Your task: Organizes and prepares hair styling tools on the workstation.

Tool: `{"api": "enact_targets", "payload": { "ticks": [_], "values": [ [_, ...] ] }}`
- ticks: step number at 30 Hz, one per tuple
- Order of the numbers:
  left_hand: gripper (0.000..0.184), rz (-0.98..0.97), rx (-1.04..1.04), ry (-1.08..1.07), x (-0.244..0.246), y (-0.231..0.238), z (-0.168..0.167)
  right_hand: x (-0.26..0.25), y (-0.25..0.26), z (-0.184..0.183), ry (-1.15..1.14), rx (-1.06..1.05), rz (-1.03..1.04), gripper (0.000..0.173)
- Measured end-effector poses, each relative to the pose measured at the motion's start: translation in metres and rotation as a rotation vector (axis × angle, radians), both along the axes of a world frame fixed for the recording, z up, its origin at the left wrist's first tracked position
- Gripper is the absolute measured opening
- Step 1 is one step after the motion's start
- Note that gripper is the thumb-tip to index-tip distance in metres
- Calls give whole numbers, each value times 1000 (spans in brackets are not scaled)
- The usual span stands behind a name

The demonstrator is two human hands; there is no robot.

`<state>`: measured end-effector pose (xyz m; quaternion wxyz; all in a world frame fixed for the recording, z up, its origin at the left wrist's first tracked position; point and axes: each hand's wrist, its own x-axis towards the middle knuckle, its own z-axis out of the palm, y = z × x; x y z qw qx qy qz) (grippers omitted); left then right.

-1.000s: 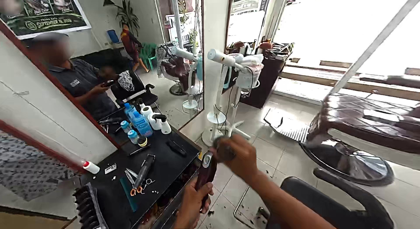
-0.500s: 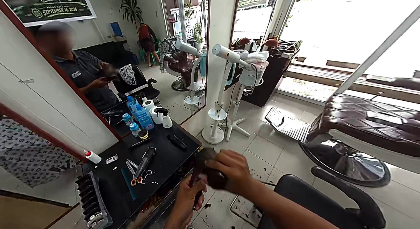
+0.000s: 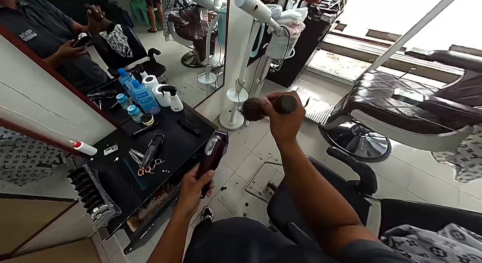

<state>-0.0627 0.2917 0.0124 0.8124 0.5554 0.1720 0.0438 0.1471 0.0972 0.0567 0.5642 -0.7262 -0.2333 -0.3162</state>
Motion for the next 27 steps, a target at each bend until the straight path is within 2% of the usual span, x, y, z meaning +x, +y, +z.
{"api": "enact_targets", "payload": {
  "ticks": [2, 4, 8, 10, 12, 14, 16, 18, 19, 21, 22, 25, 27],
  "values": [
    [23, 47, 124, -39, 0, 1, -2, -15, -7, 8, -2, 98, 47, 26],
    [28, 85, 211, -45, 4, -3, -3, -37, -5, 16, -148, 97, 61, 25],
    [30, 81, 258, -49, 11, -10, -1, -73, 30, 3, -439, -135, 183, 30],
    [31, 60, 291, -35, 11, -13, 1, -56, 41, -6, -395, -213, 77, 31],
    [34, 64, 343, -22, 9, -15, 0, -44, 37, 7, -253, -135, -36, 31],
    [41, 86, 439, -36, 10, -15, 0, -52, 32, 30, -291, -76, 62, 28],
    [45, 96, 559, -35, 9, -14, -3, -62, 36, 34, -412, -237, 254, 27],
    [49, 83, 660, -10, 7, -13, -4, -50, 43, 34, -446, -501, 230, 24],
    [51, 76, 690, 4, 5, -13, -4, -41, 43, 37, -406, -553, 154, 25],
    [50, 86, 711, -5, 2, -13, -4, -41, 40, 51, -344, -489, 70, 28],
    [50, 100, 726, -14, 2, -13, -2, -49, 39, 59, -365, -448, 121, 28],
    [51, 125, 829, -16, -3, -14, 0, -67, 49, 53, -451, -595, 302, 25],
    [54, 119, 884, -11, -4, -12, -1, -50, 51, 48, -405, -655, 178, 25]
  ]
}}
